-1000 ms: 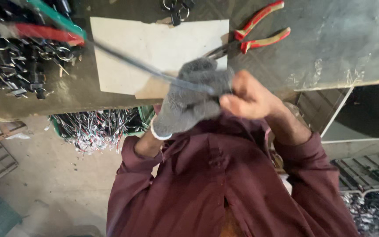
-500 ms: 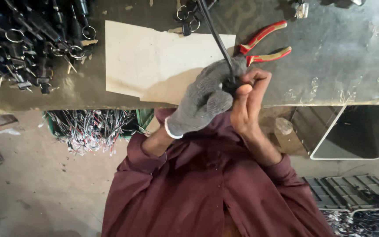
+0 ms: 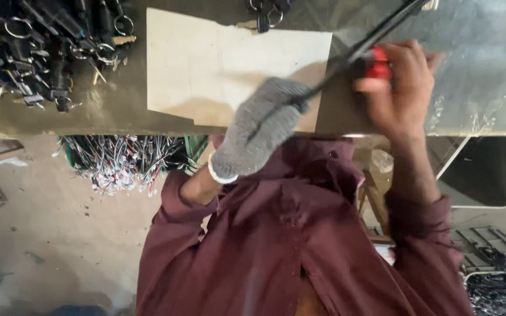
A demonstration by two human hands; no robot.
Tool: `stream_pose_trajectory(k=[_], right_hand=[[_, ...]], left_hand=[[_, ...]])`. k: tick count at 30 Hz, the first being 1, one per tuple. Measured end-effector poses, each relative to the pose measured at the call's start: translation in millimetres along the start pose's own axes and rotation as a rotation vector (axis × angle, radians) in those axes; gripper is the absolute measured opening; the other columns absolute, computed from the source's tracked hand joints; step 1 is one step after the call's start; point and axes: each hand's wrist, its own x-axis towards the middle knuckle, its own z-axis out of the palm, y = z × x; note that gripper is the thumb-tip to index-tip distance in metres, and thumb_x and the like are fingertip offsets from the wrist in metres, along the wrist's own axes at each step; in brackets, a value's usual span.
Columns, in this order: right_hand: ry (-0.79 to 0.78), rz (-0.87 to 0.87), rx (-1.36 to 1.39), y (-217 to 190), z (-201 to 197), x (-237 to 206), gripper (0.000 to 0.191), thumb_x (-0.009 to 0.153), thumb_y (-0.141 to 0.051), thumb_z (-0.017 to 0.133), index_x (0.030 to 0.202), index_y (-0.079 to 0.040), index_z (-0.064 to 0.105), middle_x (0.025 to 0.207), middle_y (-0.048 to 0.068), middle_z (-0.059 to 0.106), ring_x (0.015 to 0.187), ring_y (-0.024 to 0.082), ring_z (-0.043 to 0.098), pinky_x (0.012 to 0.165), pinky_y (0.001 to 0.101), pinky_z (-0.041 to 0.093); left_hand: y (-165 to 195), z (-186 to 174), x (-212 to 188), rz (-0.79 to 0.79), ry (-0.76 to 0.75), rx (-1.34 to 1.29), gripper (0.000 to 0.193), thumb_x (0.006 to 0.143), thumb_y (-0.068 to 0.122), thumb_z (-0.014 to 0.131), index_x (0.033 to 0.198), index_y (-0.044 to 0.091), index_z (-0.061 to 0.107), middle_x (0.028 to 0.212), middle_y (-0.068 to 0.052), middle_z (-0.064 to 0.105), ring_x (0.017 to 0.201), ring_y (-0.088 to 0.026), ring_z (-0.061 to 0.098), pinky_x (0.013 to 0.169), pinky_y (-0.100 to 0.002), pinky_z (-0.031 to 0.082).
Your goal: The person holds a black cable over the workbench and uses pliers to cut and strip the outer insulation from its end, exposing inner colored wires. They repeatedly reposition the cable, pull off stripped insulation pieces, and set trimmed scraps on the bench.
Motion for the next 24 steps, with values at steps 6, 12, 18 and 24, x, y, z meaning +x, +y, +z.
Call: stream_pose_trajectory(k=[6,12,18,24], right_hand=[[-0.078,-0.118,-0.117,-27.0,22.5,-16.3,0.025,0.103,-0.03,0.077,0.113,-0.009,0.065,0.099,0.007,0.068,0.089,0.026,0.064,0.082,0.0353,0.05],[-0.089,-0.439,-0.354,-32.2,30.0,-6.9,0.037,0.098,-0.034,0.087,0.098,-0.007,0.06,0.101,0.008,0.068,0.091,0.026,0.067,0.082,0.0393,0.05],[-0.189,-0.468,-0.502,-30.4,32.8,20.8,0.041,0.086,-0.034,0.091,0.086,-0.011,0.057,0.082,0.005,0.061,0.078,0.024,0.064,0.063,0.0388,0.045],[-0.155,-0.414,-0.359,-31.3,33.3,7.4,0.03,0.077,-0.011,0.078,0.097,-0.005,0.056,0.094,0.007,0.059,0.083,0.025,0.06,0.066,0.0378,0.049]], left_hand=[[20.1,7.6,-20.8,-0.321,-0.083,-0.522,0.037,0.114,0.024,0.058,0.143,0.003,0.05,0.108,-0.001,0.062,0.086,-0.006,0.054,0.075,-0.019,0.047],[35.0,15.2,-28.0,-0.371,-0.024,-0.486,0.046,0.116,0.029,0.056,0.151,0.006,0.037,0.112,-0.001,0.06,0.09,-0.006,0.054,0.079,-0.02,0.049],[40.4,-5.0,-8.9,-0.176,-0.195,-0.191,0.057,0.118,0.034,0.054,0.158,0.011,0.021,0.116,0.001,0.057,0.093,-0.005,0.055,0.084,-0.019,0.052],[33.1,1.2,-13.0,-0.096,-0.064,0.279,0.066,0.105,0.027,0.073,0.155,0.005,0.035,0.132,-0.011,0.062,0.105,-0.018,0.069,0.09,-0.03,0.059]])
